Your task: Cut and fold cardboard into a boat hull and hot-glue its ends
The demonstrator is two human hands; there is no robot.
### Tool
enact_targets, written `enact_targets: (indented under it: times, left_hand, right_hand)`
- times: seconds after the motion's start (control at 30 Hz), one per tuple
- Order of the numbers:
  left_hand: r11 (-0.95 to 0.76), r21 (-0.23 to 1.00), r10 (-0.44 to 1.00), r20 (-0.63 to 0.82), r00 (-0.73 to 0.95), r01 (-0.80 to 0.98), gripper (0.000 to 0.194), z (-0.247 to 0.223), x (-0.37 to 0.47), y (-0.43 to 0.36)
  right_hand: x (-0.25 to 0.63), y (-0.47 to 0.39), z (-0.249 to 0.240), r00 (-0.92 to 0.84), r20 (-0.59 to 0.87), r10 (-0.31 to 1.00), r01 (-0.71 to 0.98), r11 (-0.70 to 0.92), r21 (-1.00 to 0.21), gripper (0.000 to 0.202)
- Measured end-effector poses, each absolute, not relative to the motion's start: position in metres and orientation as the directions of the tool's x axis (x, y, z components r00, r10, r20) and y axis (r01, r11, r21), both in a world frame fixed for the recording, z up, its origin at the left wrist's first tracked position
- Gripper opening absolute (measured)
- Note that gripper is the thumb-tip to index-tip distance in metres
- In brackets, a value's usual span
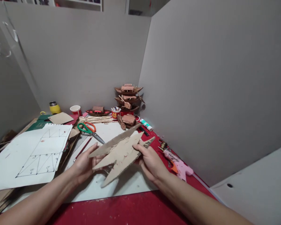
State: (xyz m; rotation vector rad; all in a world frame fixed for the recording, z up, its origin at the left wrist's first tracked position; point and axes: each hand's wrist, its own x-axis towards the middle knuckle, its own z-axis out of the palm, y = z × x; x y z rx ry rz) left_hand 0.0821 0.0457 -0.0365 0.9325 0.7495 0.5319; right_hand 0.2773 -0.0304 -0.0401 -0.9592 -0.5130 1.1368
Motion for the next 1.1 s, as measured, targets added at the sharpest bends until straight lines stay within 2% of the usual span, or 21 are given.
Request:
enact_targets:
  times: [0.1, 0.2, 0.27, 0.4, 0.47, 0.53, 0.57, 0.63, 0.7, 0.77, 0.9, 1.0, 1.1]
  left_hand:
    - [0.511, 0.848, 0.707, -0.321, 0.631, -0.141, 0.032, -0.047, 0.084, 0.045]
    - [0.478, 0.878, 0.528, -0.268, 0.806, -0.021, 0.046, -0.054, 0.095, 0.022]
    - [0.533, 0.844, 0.5, -0.259, 0.827, -0.058, 0.046, -0.056, 0.103, 0.006]
    - [0.492, 0.843, 0.728, -0.26, 0.635, -0.218, 0.035, -0.05, 0.109, 0.003]
    - [0.41, 0.861, 0.817, -0.199, 0.542, -0.301, 0.028, -0.043, 0.103, 0.017]
    - [0.309, 0.882, 0.9, -0.149, 0.41, -0.357, 0.019, -0.034, 0.093, 0.034]
    - [0.255, 0.903, 0.93, -0.131, 0.344, -0.346, 0.015, -0.03, 0.088, 0.042]
    - [0.127, 0.961, 0.959, -0.056, 0.278, -0.247, 0.012, -0.024, 0.079, 0.053]
    - [0.084, 0.988, 0.949, -0.04, 0.312, -0.129, 0.017, -0.022, 0.075, 0.057]
    - [0.098, 0.994, 0.927, -0.07, 0.368, -0.057, 0.02, -0.023, 0.075, 0.053]
    - [-0.005, 0.997, 0.847, -0.037, 0.531, 0.078, 0.017, -0.031, 0.083, 0.036]
    - [-0.105, 0.988, 0.788, 0.013, 0.616, 0.113, 0.025, -0.037, 0.088, 0.025]
    - [-0.178, 0.978, 0.785, 0.073, 0.615, 0.111, 0.031, -0.042, 0.091, 0.017]
  right_hand:
    - [0.281, -0.026, -0.042, 0.442, -0.155, 0.884, -0.584, 0.152, -0.797, 0.02]
    - [0.28, -0.026, -0.045, 0.454, -0.159, 0.877, -0.609, 0.175, -0.774, 0.019]
    - [0.275, -0.029, -0.048, 0.423, -0.152, 0.893, -0.61, 0.157, -0.777, 0.02]
    - [0.259, -0.043, -0.053, 0.265, -0.072, 0.961, -0.52, 0.08, -0.85, 0.026]
    - [0.257, -0.046, -0.054, 0.088, 0.014, 0.996, -0.394, 0.048, -0.918, 0.031]
    - [0.261, -0.044, -0.053, -0.074, 0.107, 0.991, -0.207, 0.09, -0.974, 0.037]
    - [0.267, -0.04, -0.053, -0.112, 0.138, 0.984, -0.112, 0.126, -0.986, 0.039]
    - [0.281, -0.029, -0.052, -0.033, 0.16, 0.987, 0.021, 0.161, -0.987, 0.029]
    - [0.297, -0.02, -0.049, 0.208, 0.08, 0.975, 0.015, 0.079, -0.997, 0.023]
    - [0.307, -0.016, -0.046, 0.286, 0.052, 0.957, -0.054, 0.07, -0.996, 0.029]
    - [0.301, -0.026, -0.041, 0.163, 0.031, 0.986, -0.016, 0.034, -0.999, 0.039]
    - [0.283, -0.036, -0.043, 0.031, -0.059, 0.998, 0.082, -0.061, -0.995, 0.03]
    - [0.271, -0.039, -0.049, -0.019, -0.053, 0.998, 0.056, -0.051, -0.997, 0.021]
